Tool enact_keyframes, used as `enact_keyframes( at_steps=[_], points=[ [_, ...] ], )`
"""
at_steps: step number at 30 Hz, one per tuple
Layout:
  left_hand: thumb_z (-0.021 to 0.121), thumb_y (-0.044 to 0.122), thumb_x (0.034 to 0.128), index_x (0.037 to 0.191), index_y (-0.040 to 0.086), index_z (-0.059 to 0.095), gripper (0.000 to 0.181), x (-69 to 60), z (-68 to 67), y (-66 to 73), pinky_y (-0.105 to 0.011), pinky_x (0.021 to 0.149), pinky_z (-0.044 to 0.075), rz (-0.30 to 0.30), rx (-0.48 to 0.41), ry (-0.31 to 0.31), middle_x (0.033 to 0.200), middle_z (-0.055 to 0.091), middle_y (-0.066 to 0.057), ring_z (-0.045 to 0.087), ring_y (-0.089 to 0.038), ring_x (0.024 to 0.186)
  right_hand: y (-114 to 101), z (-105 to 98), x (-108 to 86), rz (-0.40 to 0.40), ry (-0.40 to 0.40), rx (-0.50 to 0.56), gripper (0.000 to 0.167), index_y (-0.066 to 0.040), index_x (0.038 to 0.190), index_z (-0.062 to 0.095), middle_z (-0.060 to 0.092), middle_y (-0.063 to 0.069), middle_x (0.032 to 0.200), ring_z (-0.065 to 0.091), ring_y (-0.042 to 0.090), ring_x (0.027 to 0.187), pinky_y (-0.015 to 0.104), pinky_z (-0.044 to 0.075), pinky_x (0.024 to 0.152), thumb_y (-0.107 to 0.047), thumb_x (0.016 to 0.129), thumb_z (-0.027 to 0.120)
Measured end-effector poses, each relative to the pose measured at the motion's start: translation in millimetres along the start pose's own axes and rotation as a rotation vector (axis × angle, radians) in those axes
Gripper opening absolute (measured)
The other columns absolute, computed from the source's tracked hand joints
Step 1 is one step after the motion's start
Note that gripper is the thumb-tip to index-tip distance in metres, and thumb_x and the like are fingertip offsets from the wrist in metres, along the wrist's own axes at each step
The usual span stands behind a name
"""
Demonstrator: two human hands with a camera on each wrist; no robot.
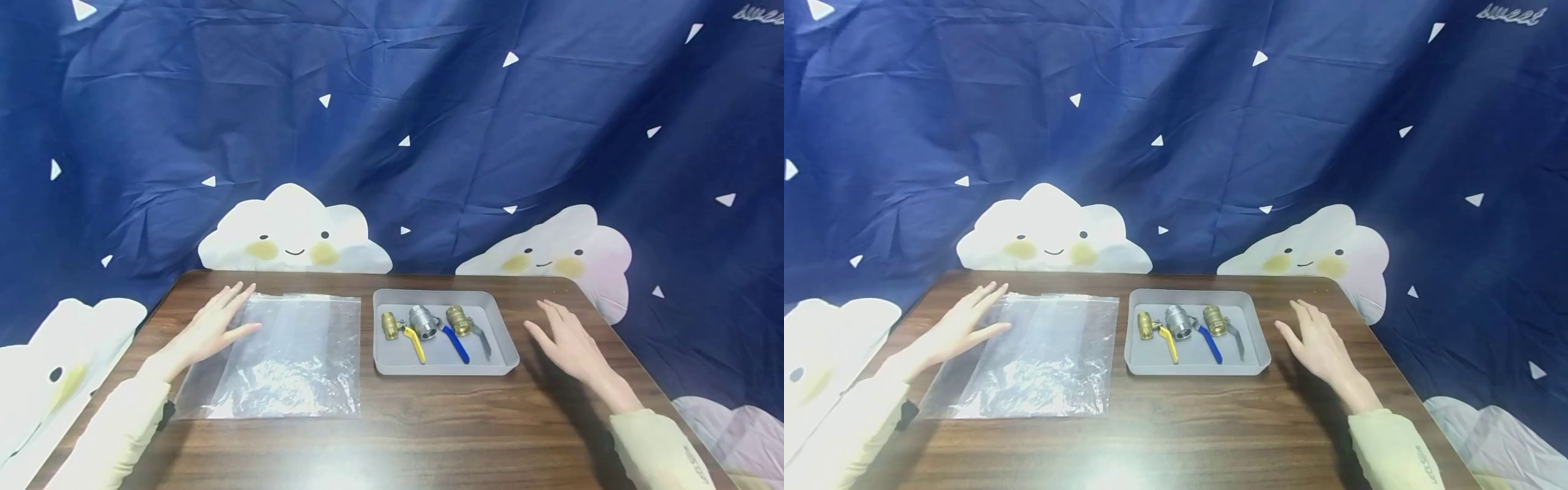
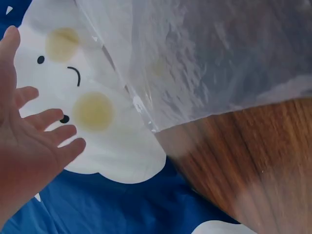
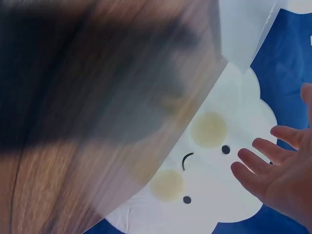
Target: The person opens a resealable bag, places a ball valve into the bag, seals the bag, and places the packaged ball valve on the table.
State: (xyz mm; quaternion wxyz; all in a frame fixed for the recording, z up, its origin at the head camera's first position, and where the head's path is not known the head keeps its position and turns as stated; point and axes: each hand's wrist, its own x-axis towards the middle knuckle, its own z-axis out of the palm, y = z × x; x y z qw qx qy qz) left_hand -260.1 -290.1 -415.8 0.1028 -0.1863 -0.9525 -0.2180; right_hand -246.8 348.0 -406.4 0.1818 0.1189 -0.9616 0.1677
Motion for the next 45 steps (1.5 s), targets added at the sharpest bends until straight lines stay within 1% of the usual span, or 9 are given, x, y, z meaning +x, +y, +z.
enact_keyframes(
  at_steps=[6, 10, 17, 22, 24, 29, 33, 36, 45],
  points=[
    [0.075, 0.028, 0.0873, 0.141, -0.002, 0.048, 0.068, 1.5, 8.3, 1.9, -0.07, 0.111, 0.028, 0.091, -0.031, 0.1, 0.145, 0.045, -0.032, 0.04, -0.052, 0.135, -17.7, 2.6, 0.0, -0.034, 0.024, 0.101, 0.052, 0.009, 0.136, 0.048, 0.052, 0.032, 0.134, 0.047, 0.051, 0.126, 0.064, 0.038, 0.102, -0.027, 0.1, 0.058],
    [0.077, 0.024, 0.0853, 0.135, -0.004, 0.053, 0.062, 2.9, 11.7, 4.3, -0.071, 0.109, 0.029, 0.118, -0.046, 0.136, 0.14, 0.051, -0.03, 0.046, -0.048, 0.131, -29.5, 4.8, 0.4, -0.053, 0.034, 0.149, 0.048, 0.009, 0.132, 0.051, 0.057, 0.031, 0.129, 0.051, 0.049, 0.123, 0.062, 0.042, 0.101, -0.023, 0.098, 0.061],
    [0.076, 0.026, 0.0859, 0.132, -0.004, 0.056, 0.059, 6.2, 12.7, 8.9, -0.065, 0.107, 0.036, 0.088, -0.03, 0.102, 0.136, 0.056, -0.027, 0.05, -0.047, 0.128, -48.5, 6.2, 1.6, -0.067, 0.053, 0.217, 0.037, 0.005, 0.124, 0.059, 0.066, 0.025, 0.117, 0.064, 0.041, 0.109, 0.055, 0.052, 0.09, -0.018, 0.096, 0.063],
    [0.076, 0.026, 0.0865, 0.133, -0.004, 0.056, 0.059, 11.1, 13.0, 11.1, -0.066, 0.111, 0.033, 0.067, -0.036, 0.055, 0.135, 0.058, -0.028, 0.047, -0.053, 0.131, -64.5, 6.4, 1.0, -0.02, -0.015, 0.29, 0.033, 0.001, 0.123, 0.061, 0.07, 0.019, 0.115, 0.068, 0.035, 0.106, 0.047, 0.058, 0.086, -0.021, 0.098, 0.062],
    [0.076, 0.026, 0.0866, 0.133, -0.005, 0.056, 0.059, 13.0, 13.7, 11.8, -0.065, 0.112, 0.032, 0.063, -0.044, 0.041, 0.135, 0.058, -0.029, 0.046, -0.054, 0.131, -70.7, 7.7, 0.3, -0.007, -0.041, 0.305, 0.033, -0.001, 0.123, 0.062, 0.071, 0.016, 0.115, 0.069, 0.032, 0.104, 0.039, 0.059, 0.084, -0.022, 0.098, 0.062],
    [0.076, 0.024, 0.0862, 0.13, -0.008, 0.057, 0.057, 15.4, 17.0, 13.5, -0.062, 0.112, 0.035, 0.071, -0.054, 0.039, 0.13, 0.061, -0.028, 0.057, -0.049, 0.121, -85.6, 11.5, -3.4, -0.005, -0.105, 0.347, 0.031, -0.005, 0.123, 0.063, 0.072, 0.013, 0.114, 0.069, 0.026, 0.1, 0.023, 0.057, 0.077, -0.024, 0.099, 0.061],
    [0.076, 0.021, 0.0858, 0.128, -0.009, 0.058, 0.055, 17.5, 19.4, 13.6, -0.056, 0.1, 0.049, 0.079, -0.069, 0.045, 0.126, 0.064, -0.027, 0.064, -0.045, 0.111, -95.9, 14.2, -6.2, -0.03, -0.138, 0.373, 0.029, -0.006, 0.122, 0.063, 0.072, 0.011, 0.112, 0.069, 0.023, 0.097, 0.022, 0.056, 0.075, -0.025, 0.099, 0.06],
    [0.076, 0.021, 0.0863, 0.128, -0.009, 0.059, 0.054, 18.8, 21.1, 13.7, -0.052, 0.092, 0.055, 0.072, -0.095, 0.035, 0.126, 0.064, -0.027, 0.063, -0.045, 0.111, -103.0, 17.0, -7.8, -0.05, -0.15, 0.385, 0.028, -0.006, 0.121, 0.064, 0.073, 0.008, 0.109, 0.069, 0.022, 0.095, 0.023, 0.055, 0.074, -0.024, 0.098, 0.061],
    [0.075, 0.02, 0.0878, 0.127, -0.009, 0.059, 0.051, 26.8, 23.1, 17.8, -0.053, 0.093, 0.055, -0.002, -0.155, -0.002, 0.125, 0.064, -0.029, 0.063, -0.046, 0.112, -126.2, 26.0, -11.8, -0.089, -0.204, 0.435, 0.024, -0.008, 0.116, 0.066, 0.073, 0.004, 0.102, 0.07, 0.019, 0.093, 0.023, 0.056, 0.076, -0.022, 0.097, 0.064]
  ],
)
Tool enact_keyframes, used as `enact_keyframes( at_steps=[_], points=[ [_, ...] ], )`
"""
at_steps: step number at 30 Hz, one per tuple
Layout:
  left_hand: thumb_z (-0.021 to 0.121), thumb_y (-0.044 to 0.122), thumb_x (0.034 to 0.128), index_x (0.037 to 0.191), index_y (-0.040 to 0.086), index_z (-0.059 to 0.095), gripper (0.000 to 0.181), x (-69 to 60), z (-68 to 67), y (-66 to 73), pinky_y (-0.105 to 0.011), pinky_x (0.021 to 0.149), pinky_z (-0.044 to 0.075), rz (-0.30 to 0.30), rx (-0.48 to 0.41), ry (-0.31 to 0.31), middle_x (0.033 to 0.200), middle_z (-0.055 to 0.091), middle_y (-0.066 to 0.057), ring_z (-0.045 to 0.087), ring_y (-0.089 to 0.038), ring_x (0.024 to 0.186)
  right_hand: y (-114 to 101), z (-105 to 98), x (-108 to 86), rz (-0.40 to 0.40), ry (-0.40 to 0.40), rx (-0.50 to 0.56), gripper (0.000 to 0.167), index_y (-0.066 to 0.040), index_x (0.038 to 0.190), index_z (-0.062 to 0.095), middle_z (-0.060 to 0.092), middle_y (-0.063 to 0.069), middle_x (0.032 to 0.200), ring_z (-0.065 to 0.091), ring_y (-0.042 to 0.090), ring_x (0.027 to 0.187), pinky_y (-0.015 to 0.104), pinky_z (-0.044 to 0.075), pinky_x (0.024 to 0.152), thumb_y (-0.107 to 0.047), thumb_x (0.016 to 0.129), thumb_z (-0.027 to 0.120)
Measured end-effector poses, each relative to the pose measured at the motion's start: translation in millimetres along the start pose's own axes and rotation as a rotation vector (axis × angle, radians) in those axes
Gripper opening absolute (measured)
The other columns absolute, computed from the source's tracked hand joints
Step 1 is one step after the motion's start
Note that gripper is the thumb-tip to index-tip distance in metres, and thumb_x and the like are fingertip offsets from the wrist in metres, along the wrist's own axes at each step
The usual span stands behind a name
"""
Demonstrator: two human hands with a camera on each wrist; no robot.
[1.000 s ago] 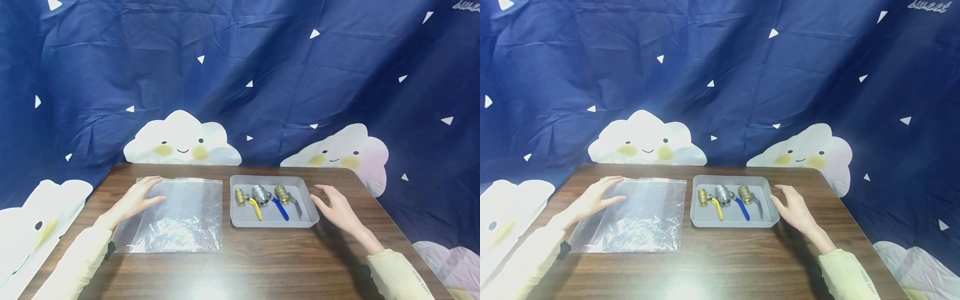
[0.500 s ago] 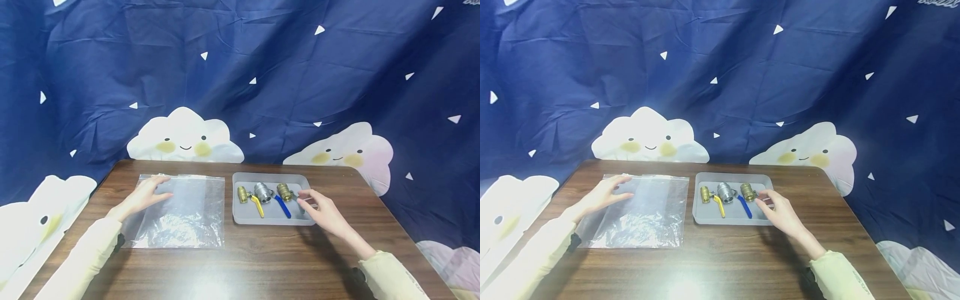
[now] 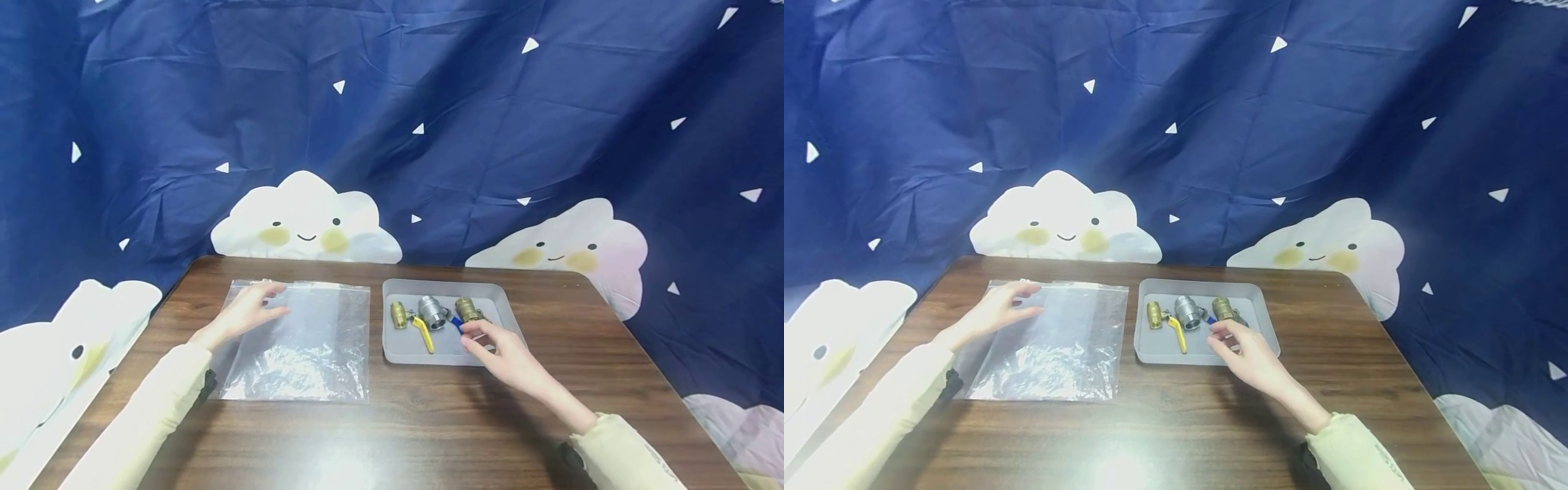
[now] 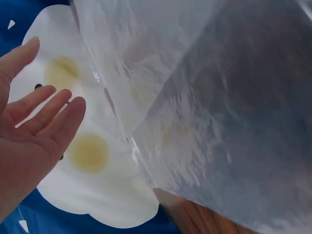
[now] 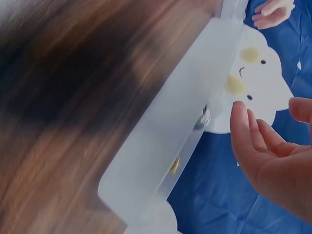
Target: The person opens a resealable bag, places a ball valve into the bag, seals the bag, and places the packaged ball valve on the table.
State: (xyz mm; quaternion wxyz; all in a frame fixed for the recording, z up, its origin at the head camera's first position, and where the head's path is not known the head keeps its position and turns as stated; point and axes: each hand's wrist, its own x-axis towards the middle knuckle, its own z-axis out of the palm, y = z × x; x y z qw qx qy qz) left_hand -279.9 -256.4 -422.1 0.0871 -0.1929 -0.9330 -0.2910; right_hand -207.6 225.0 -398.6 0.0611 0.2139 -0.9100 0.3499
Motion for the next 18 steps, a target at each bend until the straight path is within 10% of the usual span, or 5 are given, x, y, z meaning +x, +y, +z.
enact_keyframes(
  at_steps=[18],
  points=[
    [0.073, 0.018, 0.0872, 0.121, -0.013, 0.061, 0.047, 10.4, 6.2, 7.0, -0.053, 0.091, 0.055, -0.034, 0.008, -0.032, 0.119, 0.065, -0.032, 0.066, -0.046, 0.103, -34.0, 37.6, -5.4, -0.076, -0.22, 0.146, 0.027, -0.005, 0.116, 0.065, 0.073, 0.011, 0.103, 0.071, 0.013, 0.089, 0.023, 0.058, 0.077, -0.025, 0.099, 0.06]
  ],
)
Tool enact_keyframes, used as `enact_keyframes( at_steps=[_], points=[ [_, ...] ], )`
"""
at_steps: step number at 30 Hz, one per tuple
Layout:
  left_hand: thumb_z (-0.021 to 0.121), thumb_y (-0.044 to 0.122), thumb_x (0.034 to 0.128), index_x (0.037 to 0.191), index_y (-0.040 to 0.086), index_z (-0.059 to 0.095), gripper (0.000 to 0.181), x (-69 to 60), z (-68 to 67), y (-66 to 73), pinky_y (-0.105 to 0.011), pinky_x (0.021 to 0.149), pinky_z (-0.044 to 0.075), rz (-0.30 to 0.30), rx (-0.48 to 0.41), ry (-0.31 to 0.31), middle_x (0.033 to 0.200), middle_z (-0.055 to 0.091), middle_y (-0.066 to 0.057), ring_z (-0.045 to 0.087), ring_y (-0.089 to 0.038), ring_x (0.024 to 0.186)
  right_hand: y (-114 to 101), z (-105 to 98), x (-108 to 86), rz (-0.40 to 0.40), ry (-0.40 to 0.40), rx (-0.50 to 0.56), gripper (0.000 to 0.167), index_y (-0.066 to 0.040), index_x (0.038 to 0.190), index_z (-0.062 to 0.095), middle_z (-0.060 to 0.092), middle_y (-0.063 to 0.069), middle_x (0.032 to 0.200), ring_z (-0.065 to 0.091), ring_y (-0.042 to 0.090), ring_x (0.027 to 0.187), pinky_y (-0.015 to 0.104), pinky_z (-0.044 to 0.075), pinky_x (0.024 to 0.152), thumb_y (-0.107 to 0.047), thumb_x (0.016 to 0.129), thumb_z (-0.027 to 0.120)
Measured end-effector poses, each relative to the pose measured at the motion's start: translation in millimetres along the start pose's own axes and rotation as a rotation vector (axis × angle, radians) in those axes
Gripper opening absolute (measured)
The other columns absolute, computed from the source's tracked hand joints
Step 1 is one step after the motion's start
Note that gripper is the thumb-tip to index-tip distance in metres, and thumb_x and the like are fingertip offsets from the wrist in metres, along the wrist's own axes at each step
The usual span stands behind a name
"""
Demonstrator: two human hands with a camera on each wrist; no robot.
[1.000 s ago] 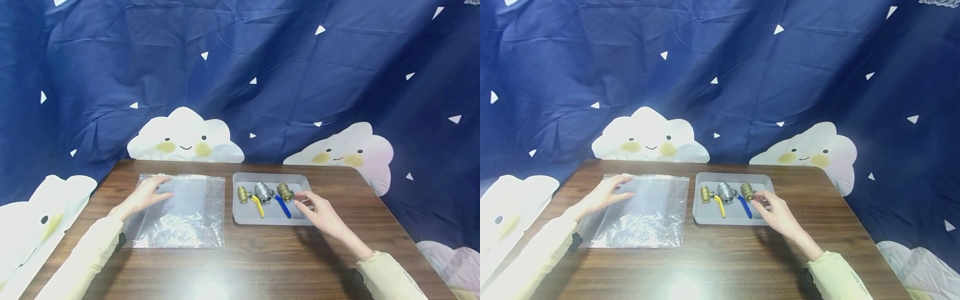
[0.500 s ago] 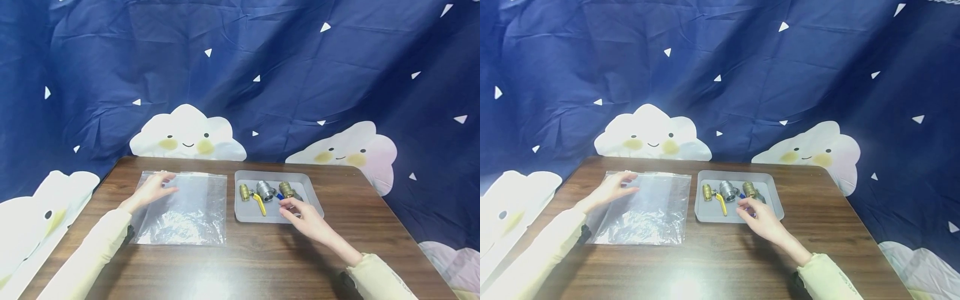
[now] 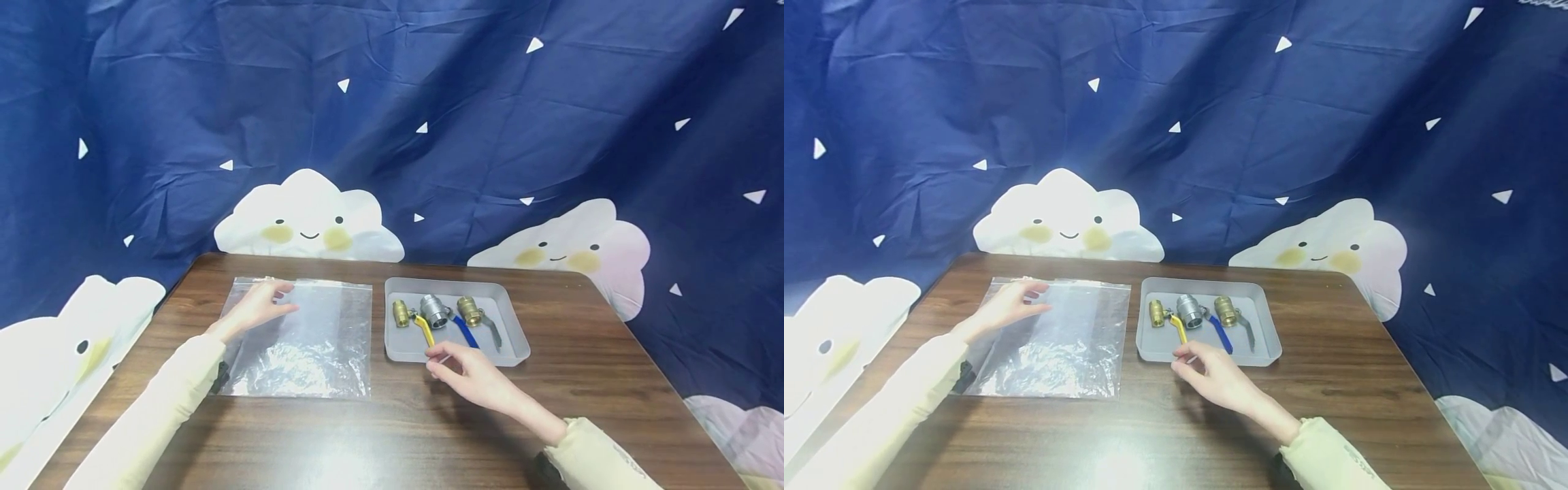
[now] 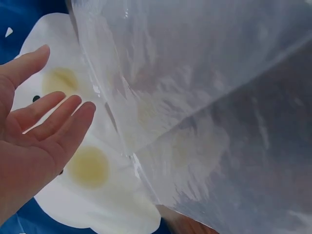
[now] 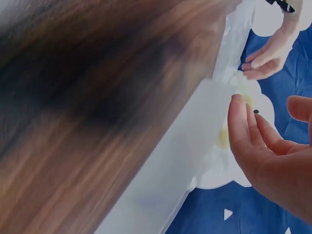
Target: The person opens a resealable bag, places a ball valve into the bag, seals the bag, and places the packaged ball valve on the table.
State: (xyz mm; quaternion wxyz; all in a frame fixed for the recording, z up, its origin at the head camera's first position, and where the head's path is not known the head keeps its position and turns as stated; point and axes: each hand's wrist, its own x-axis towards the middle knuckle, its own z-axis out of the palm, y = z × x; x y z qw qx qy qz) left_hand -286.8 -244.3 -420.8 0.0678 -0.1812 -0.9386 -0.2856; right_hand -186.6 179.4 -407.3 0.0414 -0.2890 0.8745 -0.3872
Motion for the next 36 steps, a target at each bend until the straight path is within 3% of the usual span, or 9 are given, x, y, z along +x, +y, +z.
enact_keyframes(
  at_steps=[11, 24, 32, 36],
  points=[
    [0.072, 0.019, 0.0883, 0.121, -0.014, 0.06, 0.048, 10.2, 1.8, 2.8, -0.053, 0.093, 0.054, -0.047, 0.016, -0.064, 0.121, 0.065, -0.032, 0.066, -0.046, 0.106, -2.6, 29.0, 8.0, -0.014, -0.108, 0.042, 0.034, 0.0, 0.118, 0.064, 0.074, 0.008, 0.1, 0.07, 0.015, 0.093, 0.023, 0.057, 0.081, -0.028, 0.1, 0.058],
    [0.068, 0.022, 0.0901, 0.12, -0.014, 0.06, 0.047, 27.2, 0.9, -1.1, -0.054, 0.099, 0.05, -0.183, -0.001, -0.104, 0.119, 0.065, -0.032, 0.063, -0.047, 0.111, -14.0, 62.0, 17.4, 0.027, -0.139, 0.037, 0.032, 0.001, 0.115, 0.066, 0.074, 0.008, 0.097, 0.066, 0.005, 0.078, 0.018, 0.052, 0.07, -0.025, 0.099, 0.058],
    [0.069, 0.019, 0.0879, 0.118, -0.014, 0.061, 0.046, 35.5, 3.1, -4.1, -0.05, 0.097, 0.052, -0.253, 0.019, -0.094, 0.117, 0.067, -0.031, 0.064, -0.045, 0.11, -20.3, 71.4, 26.8, 0.111, -0.161, 0.054, 0.034, 0.004, 0.116, 0.065, 0.074, 0.01, 0.097, 0.069, 0.011, 0.075, 0.019, 0.053, 0.07, -0.023, 0.096, 0.058],
    [0.07, 0.018, 0.0855, 0.115, -0.014, 0.063, 0.044, 35.5, 2.9, -3.4, -0.049, 0.094, 0.054, -0.292, 0.045, -0.092, 0.114, 0.068, -0.03, 0.066, -0.043, 0.105, -23.0, 75.0, 32.3, 0.17, -0.167, 0.121, 0.038, 0.008, 0.119, 0.063, 0.074, 0.016, 0.1, 0.073, 0.019, 0.075, 0.023, 0.058, 0.07, -0.021, 0.094, 0.059]
  ],
)
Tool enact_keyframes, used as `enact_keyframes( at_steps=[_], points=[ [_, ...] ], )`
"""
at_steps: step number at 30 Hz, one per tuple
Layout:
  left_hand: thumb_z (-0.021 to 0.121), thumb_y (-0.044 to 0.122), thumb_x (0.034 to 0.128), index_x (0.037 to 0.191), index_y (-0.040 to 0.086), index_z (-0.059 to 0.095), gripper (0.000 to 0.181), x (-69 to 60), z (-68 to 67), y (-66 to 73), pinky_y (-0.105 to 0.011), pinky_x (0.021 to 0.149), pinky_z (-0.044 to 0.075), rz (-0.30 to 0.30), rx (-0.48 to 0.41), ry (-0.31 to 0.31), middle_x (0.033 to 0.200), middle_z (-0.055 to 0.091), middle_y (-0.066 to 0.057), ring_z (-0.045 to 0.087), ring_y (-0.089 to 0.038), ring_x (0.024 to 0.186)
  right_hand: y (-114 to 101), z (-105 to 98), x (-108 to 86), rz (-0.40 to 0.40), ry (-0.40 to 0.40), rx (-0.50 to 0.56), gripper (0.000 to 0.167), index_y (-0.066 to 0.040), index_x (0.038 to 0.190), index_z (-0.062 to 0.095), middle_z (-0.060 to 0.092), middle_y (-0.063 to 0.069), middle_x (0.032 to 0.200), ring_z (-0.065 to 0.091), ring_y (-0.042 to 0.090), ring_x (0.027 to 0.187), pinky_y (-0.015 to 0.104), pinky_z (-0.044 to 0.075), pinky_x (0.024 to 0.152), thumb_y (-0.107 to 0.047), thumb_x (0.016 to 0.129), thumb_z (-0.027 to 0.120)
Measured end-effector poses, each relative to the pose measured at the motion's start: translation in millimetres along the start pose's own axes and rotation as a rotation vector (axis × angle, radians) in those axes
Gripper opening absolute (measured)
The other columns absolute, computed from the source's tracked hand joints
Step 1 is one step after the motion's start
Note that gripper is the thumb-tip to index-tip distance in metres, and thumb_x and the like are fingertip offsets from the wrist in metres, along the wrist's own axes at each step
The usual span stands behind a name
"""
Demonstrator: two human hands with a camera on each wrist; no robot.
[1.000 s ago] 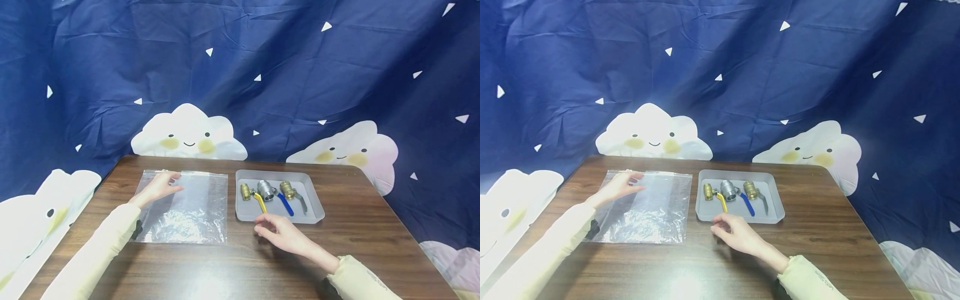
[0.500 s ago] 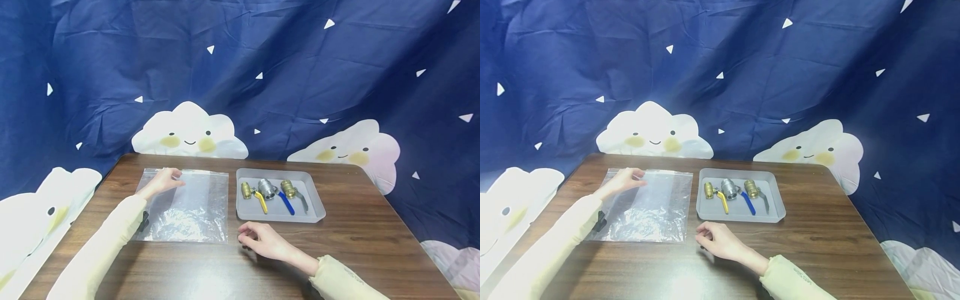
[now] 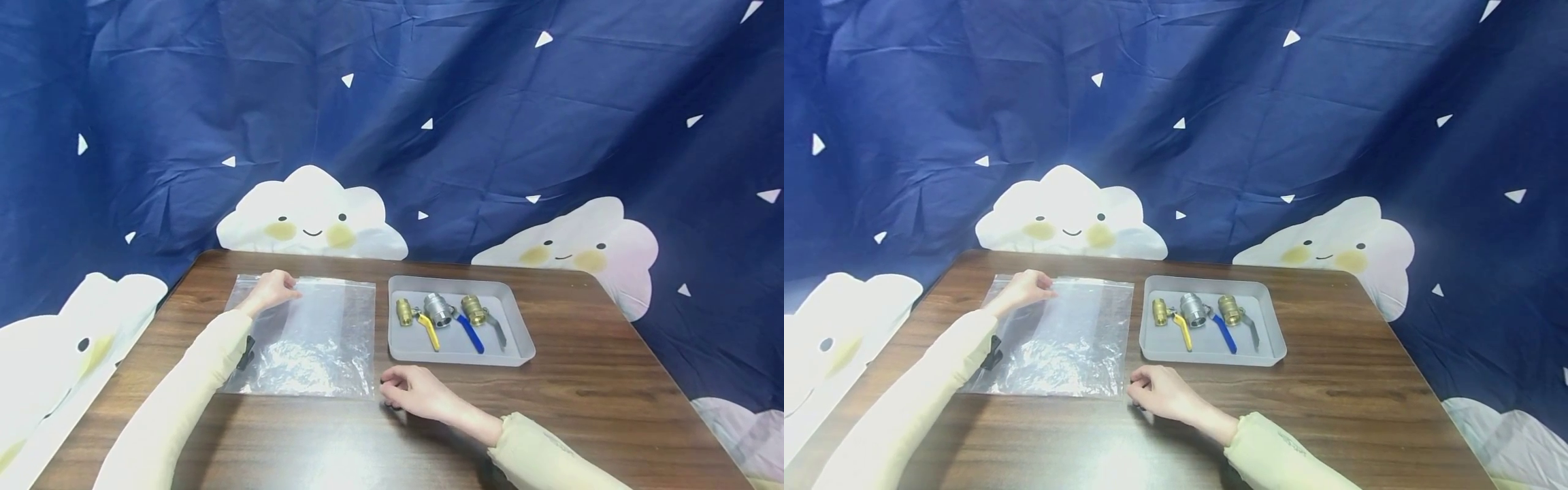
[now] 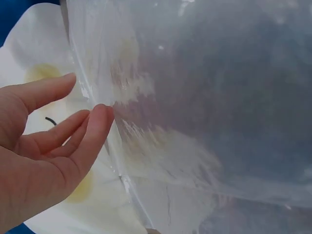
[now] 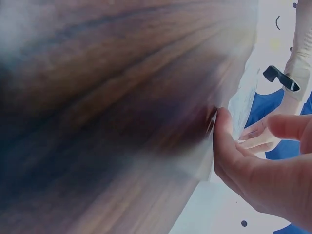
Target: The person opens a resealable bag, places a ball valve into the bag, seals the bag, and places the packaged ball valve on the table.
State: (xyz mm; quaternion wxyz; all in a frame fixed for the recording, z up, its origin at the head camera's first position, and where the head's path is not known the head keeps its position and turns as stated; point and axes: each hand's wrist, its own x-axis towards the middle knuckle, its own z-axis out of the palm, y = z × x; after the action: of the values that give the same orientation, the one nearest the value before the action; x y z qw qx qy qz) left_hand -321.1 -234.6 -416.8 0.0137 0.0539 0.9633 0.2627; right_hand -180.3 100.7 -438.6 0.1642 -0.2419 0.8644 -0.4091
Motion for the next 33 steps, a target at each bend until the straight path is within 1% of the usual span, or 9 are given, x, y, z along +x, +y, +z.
enact_keyframes(
  at_steps=[3, 5, 8, 10, 15, 20, 24, 28, 33],
  points=[
    [0.07, 0.015, 0.0836, 0.106, -0.012, 0.066, 0.035, -0.9, 0.3, 0.9, -0.043, 0.087, 0.058, -0.042, -0.011, -0.023, 0.108, 0.071, -0.028, 0.072, -0.037, 0.093, -1.5, 1.2, 2.8, 0.067, -0.015, 0.108, 0.042, 0.013, 0.122, 0.059, 0.072, 0.023, 0.106, 0.075, 0.027, 0.081, 0.028, 0.061, 0.073, -0.018, 0.093, 0.06],
    [0.071, 0.013, 0.0821, 0.095, -0.008, 0.067, 0.025, -1.1, 1.0, 0.8, -0.037, 0.079, 0.06, -0.063, -0.022, -0.046, 0.099, 0.073, -0.025, 0.075, -0.031, 0.082, -2.6, 1.6, 4.3, 0.116, -0.029, 0.192, 0.045, 0.016, 0.124, 0.056, 0.069, 0.026, 0.112, 0.075, 0.031, 0.087, 0.031, 0.062, 0.077, -0.016, 0.093, 0.06],
    [0.072, 0.009, 0.0804, 0.082, -0.003, 0.066, 0.013, -0.9, 2.0, 0.2, -0.029, 0.069, 0.061, -0.096, -0.053, -0.078, 0.084, 0.074, -0.019, 0.075, -0.022, 0.068, -4.4, 1.8, 6.8, 0.176, -0.053, 0.291, 0.046, 0.019, 0.126, 0.052, 0.068, 0.028, 0.114, 0.074, 0.034, 0.094, 0.034, 0.062, 0.082, -0.013, 0.094, 0.06],
    [0.073, 0.008, 0.0797, 0.08, -0.002, 0.066, 0.012, -0.1, 2.3, -0.1, -0.026, 0.064, 0.06, -0.111, -0.063, -0.088, 0.076, 0.072, -0.014, 0.073, -0.017, 0.062, -5.5, 1.6, 8.8, 0.197, -0.066, 0.331, 0.045, 0.02, 0.126, 0.051, 0.068, 0.028, 0.112, 0.073, 0.033, 0.096, 0.035, 0.061, 0.084, -0.011, 0.095, 0.058],
    [0.073, 0.005, 0.0798, 0.083, -0.004, 0.065, 0.013, 2.9, 3.2, -0.3, -0.024, 0.06, 0.061, -0.132, -0.11, -0.115, 0.07, 0.064, -0.006, 0.067, -0.01, 0.058, -6.3, 2.1, 13.5, 0.217, -0.083, 0.384, 0.041, 0.02, 0.123, 0.053, 0.07, 0.026, 0.107, 0.073, 0.029, 0.097, 0.034, 0.061, 0.086, -0.011, 0.096, 0.056],
    [0.073, 0.002, 0.0798, 0.084, -0.005, 0.063, 0.013, 3.2, 4.4, 1.0, -0.025, 0.062, 0.061, -0.151, -0.159, -0.133, 0.075, 0.061, -0.006, 0.066, -0.01, 0.059, -6.4, 3.4, 15.9, 0.218, -0.085, 0.419, 0.036, 0.017, 0.122, 0.053, 0.067, 0.024, 0.107, 0.072, 0.022, 0.092, 0.033, 0.061, 0.086, -0.009, 0.096, 0.057],
    [0.074, 0.001, 0.0797, 0.085, -0.005, 0.062, 0.014, 2.6, 3.4, 2.1, -0.026, 0.063, 0.062, -0.17, -0.189, -0.137, 0.076, 0.06, -0.006, 0.066, -0.01, 0.059, -6.1, 4.2, 17.5, 0.215, -0.082, 0.48, 0.037, 0.015, 0.123, 0.049, 0.065, 0.021, 0.105, 0.07, 0.016, 0.085, 0.032, 0.061, 0.084, -0.005, 0.094, 0.059],
    [0.073, 0.001, 0.0806, 0.087, -0.006, 0.062, 0.015, 2.3, 2.4, 2.0, -0.027, 0.064, 0.062, -0.175, -0.206, -0.149, 0.073, 0.062, -0.007, 0.066, -0.01, 0.058, -4.9, 4.9, 18.7, 0.203, -0.086, 0.526, 0.039, 0.016, 0.123, 0.045, 0.066, 0.019, 0.1, 0.069, 0.014, 0.08, 0.031, 0.062, 0.08, -0.002, 0.092, 0.06],
    [0.07, 0.004, 0.0852, 0.09, -0.008, 0.064, 0.014, 1.1, 2.4, 2.1, -0.027, 0.065, 0.062, -0.176, -0.235, -0.17, 0.078, 0.068, -0.013, 0.068, -0.01, 0.06, -4.5, 6.2, 19.3, 0.189, -0.087, 0.52, 0.039, 0.015, 0.123, 0.045, 0.066, 0.011, 0.091, 0.066, 0.009, 0.071, 0.024, 0.061, 0.07, 0.001, 0.09, 0.062]
  ],
)
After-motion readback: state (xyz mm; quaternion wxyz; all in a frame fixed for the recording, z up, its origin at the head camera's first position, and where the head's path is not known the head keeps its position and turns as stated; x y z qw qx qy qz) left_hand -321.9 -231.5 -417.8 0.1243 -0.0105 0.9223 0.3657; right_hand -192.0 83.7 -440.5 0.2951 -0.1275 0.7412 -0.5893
